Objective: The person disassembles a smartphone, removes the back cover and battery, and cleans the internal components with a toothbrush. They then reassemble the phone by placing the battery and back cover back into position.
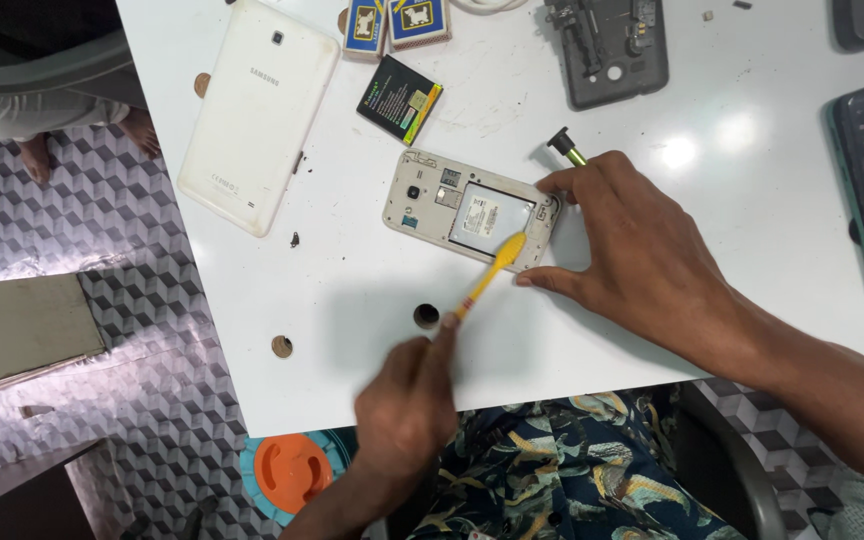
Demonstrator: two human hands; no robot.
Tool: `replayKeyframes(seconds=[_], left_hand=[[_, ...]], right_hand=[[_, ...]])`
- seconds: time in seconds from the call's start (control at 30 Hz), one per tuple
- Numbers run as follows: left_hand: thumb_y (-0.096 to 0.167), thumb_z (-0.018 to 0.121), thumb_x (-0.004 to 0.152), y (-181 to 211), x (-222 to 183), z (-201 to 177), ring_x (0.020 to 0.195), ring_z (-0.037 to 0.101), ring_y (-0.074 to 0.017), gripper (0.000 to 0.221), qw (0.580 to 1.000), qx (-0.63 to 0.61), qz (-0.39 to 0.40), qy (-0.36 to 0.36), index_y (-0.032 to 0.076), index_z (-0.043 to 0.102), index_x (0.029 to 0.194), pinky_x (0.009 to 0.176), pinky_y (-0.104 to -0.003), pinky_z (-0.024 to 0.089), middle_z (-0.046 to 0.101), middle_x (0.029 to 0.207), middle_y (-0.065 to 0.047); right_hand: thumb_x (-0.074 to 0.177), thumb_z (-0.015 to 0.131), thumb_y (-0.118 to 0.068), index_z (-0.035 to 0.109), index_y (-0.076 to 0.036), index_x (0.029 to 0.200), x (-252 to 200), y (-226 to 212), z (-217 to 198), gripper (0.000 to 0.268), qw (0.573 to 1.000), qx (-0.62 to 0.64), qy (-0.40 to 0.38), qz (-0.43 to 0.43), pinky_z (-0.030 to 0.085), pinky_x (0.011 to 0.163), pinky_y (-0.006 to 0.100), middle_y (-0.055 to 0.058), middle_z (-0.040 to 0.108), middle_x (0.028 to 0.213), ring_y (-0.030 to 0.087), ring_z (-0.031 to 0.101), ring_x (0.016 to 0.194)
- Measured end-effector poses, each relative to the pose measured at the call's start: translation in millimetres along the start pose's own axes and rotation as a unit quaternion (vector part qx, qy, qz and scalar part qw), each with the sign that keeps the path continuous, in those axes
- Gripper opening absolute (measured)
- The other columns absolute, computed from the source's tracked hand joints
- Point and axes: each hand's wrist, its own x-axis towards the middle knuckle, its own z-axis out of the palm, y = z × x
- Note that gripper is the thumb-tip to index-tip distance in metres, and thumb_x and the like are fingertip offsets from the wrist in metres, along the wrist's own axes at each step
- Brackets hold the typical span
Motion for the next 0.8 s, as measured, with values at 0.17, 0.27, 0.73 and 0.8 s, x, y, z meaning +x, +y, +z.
replayKeyframes(seconds=[0.17,0.27,0.73,0.8], left_hand=[[-0.009,0.063,0.087,-13.3,-2.9,-1.6,0.065,0.064,-0.0158,0.049,0.998,-0.006,-0.058,-0.009,-0.005,0.062,0.136,0.046,-0.029,0.054,0.065,0.091,-0.012],[-0.007,0.064,0.09,-11.1,-0.4,5.9,0.067,0.064,-0.0157,0.051,0.999,0.006,-0.036,0.009,-0.004,0.057,0.14,0.047,-0.029,0.054,0.064,0.092,-0.012],[-0.008,0.067,0.089,2.5,13.9,10.6,0.07,0.063,-0.0178,0.056,0.999,-0.023,-0.038,-0.003,-0.003,0.054,0.143,0.049,-0.032,0.052,0.061,0.094,-0.011],[-0.006,0.067,0.088,5.8,16.2,9.8,0.071,0.064,-0.0189,0.057,0.999,-0.045,-0.011,-0.027,-0.003,0.055,0.143,0.051,-0.033,0.054,0.061,0.094,-0.013]], right_hand=[[0.064,0.09,-0.047,0.058,0.004,0.125,0.3,-0.1,3.5,0.085,1.0,-0.019,-0.013,0.002,0.058,0.064,0.041,0.02,0.057,0.11,0.029,0.066,0.082],[0.065,0.09,-0.046,0.058,0.005,0.125,0.1,-0.1,1.9,0.085,1.0,-0.021,0.005,-0.018,0.058,0.064,0.041,0.02,0.058,0.11,0.029,0.067,0.082],[0.067,0.089,-0.045,0.056,0.003,0.128,0.6,0.7,1.0,0.084,1.0,-0.013,-0.019,0.007,0.059,0.062,0.041,0.02,0.057,0.111,0.028,0.066,0.082],[0.068,0.088,-0.044,0.056,0.003,0.128,0.7,0.2,0.4,0.083,1.0,-0.005,-0.021,0.009,0.059,0.062,0.04,0.02,0.057,0.111,0.028,0.066,0.082]])
